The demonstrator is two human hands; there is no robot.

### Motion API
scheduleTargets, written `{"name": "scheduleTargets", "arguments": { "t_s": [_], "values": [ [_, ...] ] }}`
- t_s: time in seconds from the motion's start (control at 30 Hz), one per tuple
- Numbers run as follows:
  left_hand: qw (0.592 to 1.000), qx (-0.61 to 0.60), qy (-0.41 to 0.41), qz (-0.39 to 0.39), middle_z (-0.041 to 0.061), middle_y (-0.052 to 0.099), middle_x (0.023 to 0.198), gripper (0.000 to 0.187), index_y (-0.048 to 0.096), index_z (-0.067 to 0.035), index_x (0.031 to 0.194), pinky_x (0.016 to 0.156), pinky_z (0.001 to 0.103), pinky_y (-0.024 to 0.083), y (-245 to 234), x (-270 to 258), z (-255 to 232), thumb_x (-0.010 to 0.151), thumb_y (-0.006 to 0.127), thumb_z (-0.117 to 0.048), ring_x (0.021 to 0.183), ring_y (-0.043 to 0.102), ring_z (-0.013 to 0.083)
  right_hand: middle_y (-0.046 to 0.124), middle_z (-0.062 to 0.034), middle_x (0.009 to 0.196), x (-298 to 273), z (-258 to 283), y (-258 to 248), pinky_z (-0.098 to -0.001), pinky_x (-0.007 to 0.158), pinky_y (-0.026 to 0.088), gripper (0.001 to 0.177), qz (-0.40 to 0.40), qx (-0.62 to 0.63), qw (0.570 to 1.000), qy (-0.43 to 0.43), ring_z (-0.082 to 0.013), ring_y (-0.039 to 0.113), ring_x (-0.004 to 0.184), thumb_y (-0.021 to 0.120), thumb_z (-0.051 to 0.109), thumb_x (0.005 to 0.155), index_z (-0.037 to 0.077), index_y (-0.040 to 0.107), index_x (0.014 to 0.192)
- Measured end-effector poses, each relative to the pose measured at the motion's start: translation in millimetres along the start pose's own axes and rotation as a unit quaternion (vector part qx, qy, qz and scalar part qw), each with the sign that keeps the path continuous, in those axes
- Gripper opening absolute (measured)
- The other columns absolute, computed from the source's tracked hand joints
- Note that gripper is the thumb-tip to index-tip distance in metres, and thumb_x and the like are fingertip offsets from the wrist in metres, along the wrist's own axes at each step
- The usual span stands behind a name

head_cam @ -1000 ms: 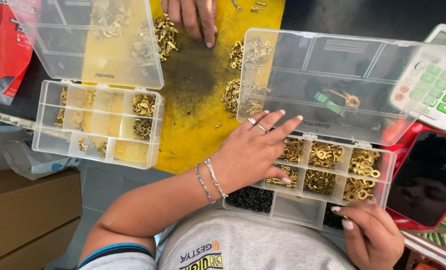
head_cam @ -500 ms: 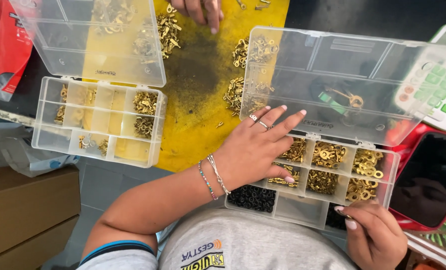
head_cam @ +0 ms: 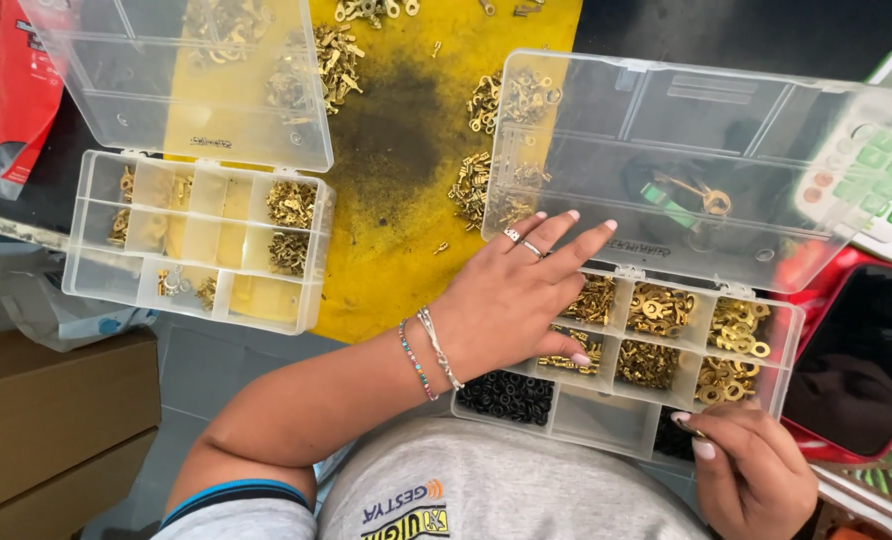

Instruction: The person sorts small metal hardware pieces, including brass and black fasteners, from a yellow mat into compartments of a clear plastic organizer box. They pick up items by hand and place them into specific sections, occasionally handling a small tool or fastener.

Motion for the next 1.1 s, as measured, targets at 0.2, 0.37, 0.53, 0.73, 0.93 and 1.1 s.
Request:
{"name": "scheduleTargets", "arguments": {
  "t_s": [0.2, 0.37, 0.53, 0.73, 0.93, 1.1],
  "values": [
    [0.996, -0.063, 0.041, -0.042, -0.001, 0.033, 0.164, 0.057, 0.070, -0.023, 0.094, 0.121, 0.050, 0.039, -6.7, -0.8, -3.0, 0.070, 0.081, -0.073, 0.146, 0.045, 0.0325, 0.067, -0.0181, 0.089, -2.9, -2.7, -0.3, -0.0342, 0.080, 0.057, 0.017, 0.005, 0.001, 1.000, -0.005, -0.0261, 0.067, 0.077, 0.056, 0.005, 0.097, -0.005, 0.069, 0.099],
    [0.999, -0.031, 0.020, -0.006, 0.003, 0.029, 0.167, 0.065, 0.076, -0.017, 0.098, 0.125, 0.049, 0.032, -8.9, 3.8, 1.3, 0.075, 0.072, -0.077, 0.150, 0.041, 0.0314, 0.067, -0.0172, 0.088, -2.8, -2.1, -0.1, -0.0335, 0.080, 0.055, 0.020, -0.011, 0.002, 1.000, 0.005, -0.0259, 0.067, 0.078, 0.056, 0.010, 0.097, -0.004, 0.070, 0.095],
    [0.997, -0.051, 0.057, -0.015, 0.000, 0.030, 0.165, 0.061, 0.072, -0.021, 0.092, 0.120, 0.051, 0.039, -7.1, 1.0, -4.1, 0.073, 0.074, -0.079, 0.149, 0.041, 0.0323, 0.068, -0.0170, 0.089, -6.4, -8.7, -0.6, -0.0323, 0.082, 0.056, 0.019, -0.011, 0.011, 1.000, -0.001, -0.0255, 0.068, 0.079, 0.057, 0.009, 0.096, -0.005, 0.069, 0.096],
    [0.997, -0.041, 0.053, 0.034, 0.001, 0.025, 0.167, 0.067, 0.077, -0.020, 0.095, 0.123, 0.051, 0.034, -7.8, 10.2, 1.0, 0.075, 0.067, -0.083, 0.150, 0.038, 0.0327, 0.068, -0.0168, 0.088, -3.3, -4.6, 0.5, -0.0336, 0.085, 0.056, 0.019, -0.016, 0.012, 1.000, 0.016, -0.0245, 0.067, 0.077, 0.055, 0.006, 0.097, -0.005, 0.069, 0.094],
    [0.996, -0.046, 0.073, 0.001, -0.001, 0.025, 0.167, 0.069, 0.072, -0.026, 0.107, 0.120, 0.050, 0.037, -6.6, 12.3, 1.6, 0.071, 0.071, -0.085, 0.151, 0.038, 0.0317, 0.068, -0.0174, 0.086, -2.5, -3.2, 1.0, -0.0352, 0.085, 0.056, 0.018, -0.017, 0.014, 1.000, 0.002, -0.0249, 0.067, 0.076, 0.055, 0.005, 0.096, -0.006, 0.068, 0.093],
    [0.995, -0.037, 0.086, 0.022, 0.001, 0.025, 0.168, 0.069, 0.075, -0.023, 0.099, 0.127, 0.050, 0.028, 0.7, 15.8, -1.4, 0.073, 0.064, -0.087, 0.153, 0.037, 0.0329, 0.067, -0.0164, 0.087, -5.4, -5.5, -0.3, -0.0342, 0.086, 0.055, 0.017, -0.004, 0.014, 1.000, 0.000, -0.0232, 0.067, 0.076, 0.055, 0.005, 0.095, -0.004, 0.069, 0.095]
  ]
}}
Point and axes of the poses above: each hand's wrist, its own x-axis towards the middle knuckle, its own y-axis out of the palm, z = x × y, the point moved 7 cm from there along x, towards the middle knuckle
